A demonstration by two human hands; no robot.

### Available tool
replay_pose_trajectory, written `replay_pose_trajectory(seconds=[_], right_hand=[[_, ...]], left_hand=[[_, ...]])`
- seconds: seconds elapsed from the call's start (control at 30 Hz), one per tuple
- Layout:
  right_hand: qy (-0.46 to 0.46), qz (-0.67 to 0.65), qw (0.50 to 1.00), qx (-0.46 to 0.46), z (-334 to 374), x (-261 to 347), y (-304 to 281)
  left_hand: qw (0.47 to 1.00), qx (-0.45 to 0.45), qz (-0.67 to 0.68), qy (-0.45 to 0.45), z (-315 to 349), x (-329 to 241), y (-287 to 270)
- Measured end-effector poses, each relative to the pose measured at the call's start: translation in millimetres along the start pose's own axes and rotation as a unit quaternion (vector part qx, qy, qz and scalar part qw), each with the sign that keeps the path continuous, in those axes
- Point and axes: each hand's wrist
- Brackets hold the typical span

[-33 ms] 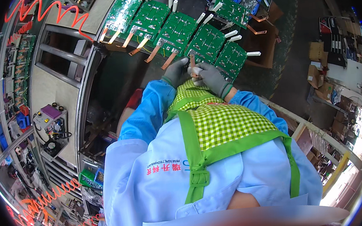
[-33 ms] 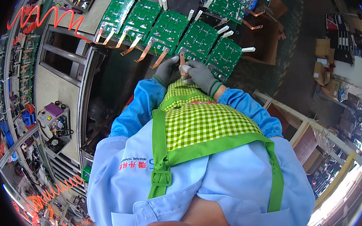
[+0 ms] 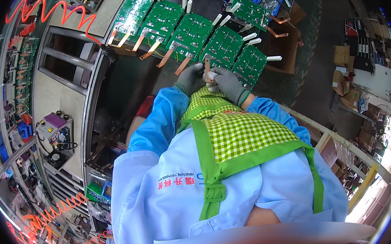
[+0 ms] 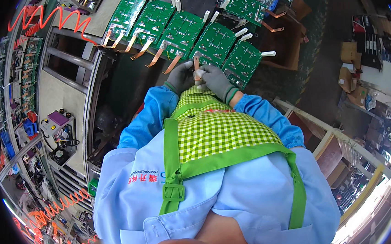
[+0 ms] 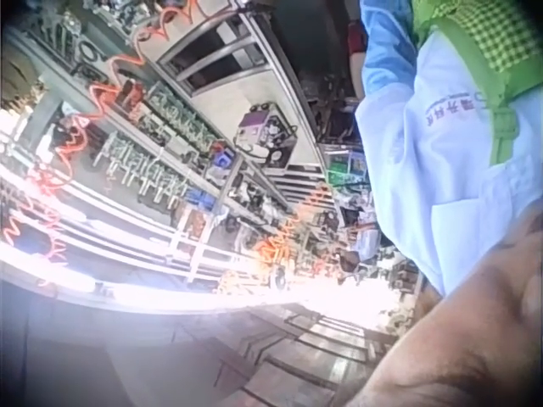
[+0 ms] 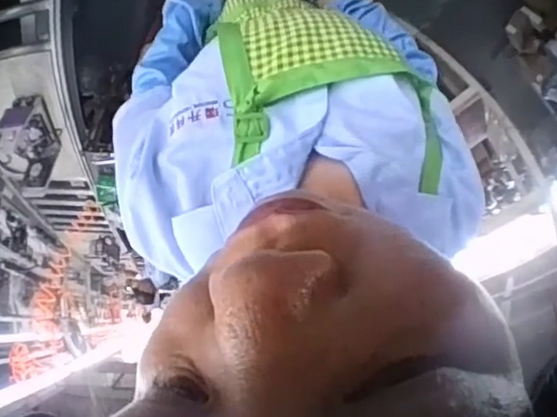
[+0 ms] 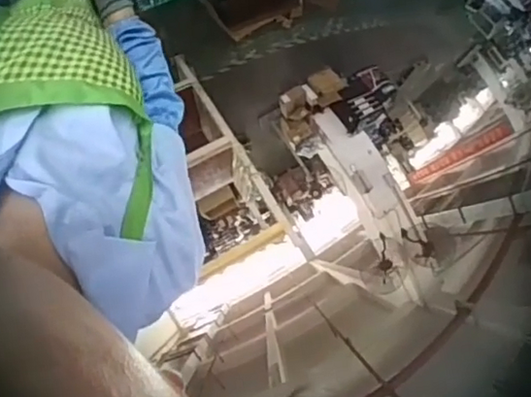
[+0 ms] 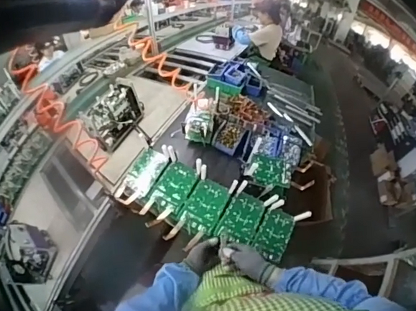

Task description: The recorder is assembling circuit boards by placing and fastening copper busbars onto green PCBs using screws and a pneumatic screwdriver.

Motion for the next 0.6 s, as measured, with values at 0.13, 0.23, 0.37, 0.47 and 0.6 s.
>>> replay_pose_trajectory(seconds=[0.13, 0.23, 0.37, 0.47, 0.6], right_hand=[[-0.002, 0.005, 0.999, -0.041, -20.0, -11.4, 3.8], [0.022, 0.004, 0.998, -0.055, -21.4, -9.5, 10.4], [0.048, 0.010, 0.998, -0.050, -24.1, -9.1, 15.5], [0.060, 0.038, 0.996, -0.061, -16.5, -3.4, 18.4], [0.024, 0.223, 0.973, 0.047, 12.1, 17.6, 4.8]], left_hand=[[0.993, 0.095, 0.041, -0.059, 4.3, -2.4, -1.4], [0.956, 0.278, 0.037, -0.090, 8.0, -3.1, 2.3], [0.978, -0.027, -0.205, 0.027, 19.0, -8.7, 36.4], [0.957, -0.046, -0.282, 0.055, 8.3, -5.2, 20.5], [0.960, -0.044, -0.267, 0.068, -0.6, -3.6, 8.9]])
Point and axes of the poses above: each hand's wrist, its own z-axis away from the middle knuckle, its own y-axis out of the palm, x = y × z, and after that the axes turned 2 degrees about x, right-handed
